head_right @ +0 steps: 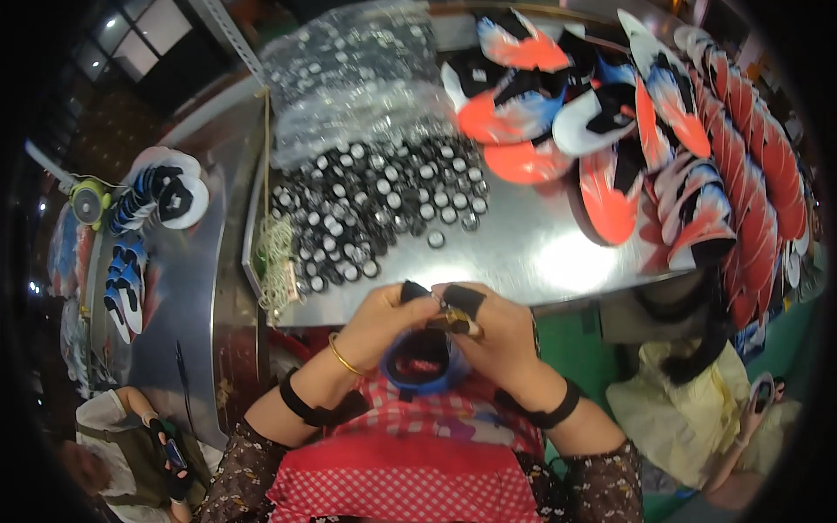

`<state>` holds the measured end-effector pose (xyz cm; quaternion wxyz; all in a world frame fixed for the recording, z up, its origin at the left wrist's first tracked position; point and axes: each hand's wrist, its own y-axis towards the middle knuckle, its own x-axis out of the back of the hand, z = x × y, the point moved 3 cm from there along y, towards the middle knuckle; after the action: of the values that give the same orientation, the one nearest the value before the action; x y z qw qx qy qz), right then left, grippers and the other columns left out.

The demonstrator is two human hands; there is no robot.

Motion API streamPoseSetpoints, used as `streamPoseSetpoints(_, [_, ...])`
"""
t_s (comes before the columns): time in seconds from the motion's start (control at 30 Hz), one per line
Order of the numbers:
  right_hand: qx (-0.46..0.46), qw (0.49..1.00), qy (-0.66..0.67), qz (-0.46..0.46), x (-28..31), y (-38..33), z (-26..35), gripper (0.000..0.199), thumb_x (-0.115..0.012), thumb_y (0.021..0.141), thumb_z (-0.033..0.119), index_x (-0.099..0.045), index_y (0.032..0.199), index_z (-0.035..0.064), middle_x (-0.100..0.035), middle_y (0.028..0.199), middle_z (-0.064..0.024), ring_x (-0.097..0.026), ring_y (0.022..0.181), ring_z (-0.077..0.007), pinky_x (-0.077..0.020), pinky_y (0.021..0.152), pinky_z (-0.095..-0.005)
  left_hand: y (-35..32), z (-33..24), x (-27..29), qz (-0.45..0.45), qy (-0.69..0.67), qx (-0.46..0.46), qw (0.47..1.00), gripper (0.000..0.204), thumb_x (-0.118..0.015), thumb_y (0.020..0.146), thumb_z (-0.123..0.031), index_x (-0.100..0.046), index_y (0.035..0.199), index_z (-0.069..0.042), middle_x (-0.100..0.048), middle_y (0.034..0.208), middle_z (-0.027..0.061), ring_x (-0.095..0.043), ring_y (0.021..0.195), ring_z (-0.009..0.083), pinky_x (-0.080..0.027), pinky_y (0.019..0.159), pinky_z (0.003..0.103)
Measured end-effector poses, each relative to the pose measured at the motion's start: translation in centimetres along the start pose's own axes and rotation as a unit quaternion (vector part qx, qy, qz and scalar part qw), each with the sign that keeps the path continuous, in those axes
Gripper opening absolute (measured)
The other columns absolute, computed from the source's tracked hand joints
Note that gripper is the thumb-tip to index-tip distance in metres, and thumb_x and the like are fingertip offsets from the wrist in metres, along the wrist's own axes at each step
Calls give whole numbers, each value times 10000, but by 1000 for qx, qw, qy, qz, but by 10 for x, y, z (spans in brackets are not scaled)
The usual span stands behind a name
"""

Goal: Manually attaching small components to shoe uppers at a factory workstation.

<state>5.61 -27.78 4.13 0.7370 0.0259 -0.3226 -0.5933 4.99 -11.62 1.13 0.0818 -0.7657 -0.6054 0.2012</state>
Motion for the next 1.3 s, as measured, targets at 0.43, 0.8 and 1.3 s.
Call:
streamPoseSetpoints(0.43, [-273,938,207,43,-9,-18,-32,193,-635,804,16,-584,989,40,-586,820,24,-531,734,-43,-449,642,-200,-28,-9,21,165,615,-189,747,316,-726,678,-206,-589,866,7,-487,1263,150,-455,1175,293,-411,936,367])
streamPoseSetpoints(0.8, [-277,934,172,146,-18,-12,-23,151,-675,785,99,-624,902,18,-630,729,-30,-545,663,-60,-448,611,-230,-41,7,2,-47,575,-195,793,164,-668,681,-154,-568,709,-28,-608,815,124,-602,622,289,-480,570,405])
streamPoseSetpoints(1.3, [-242,943,151,168,1,-12,5,202,-649,725,-88,-641,906,-2,-615,898,-49,-580,847,-122,-450,765,-244,-58,-23,-9,-10,630,-333,701,105,-593,704,-126,-508,717,-66,-544,654,72,-588,600,232,-473,505,347])
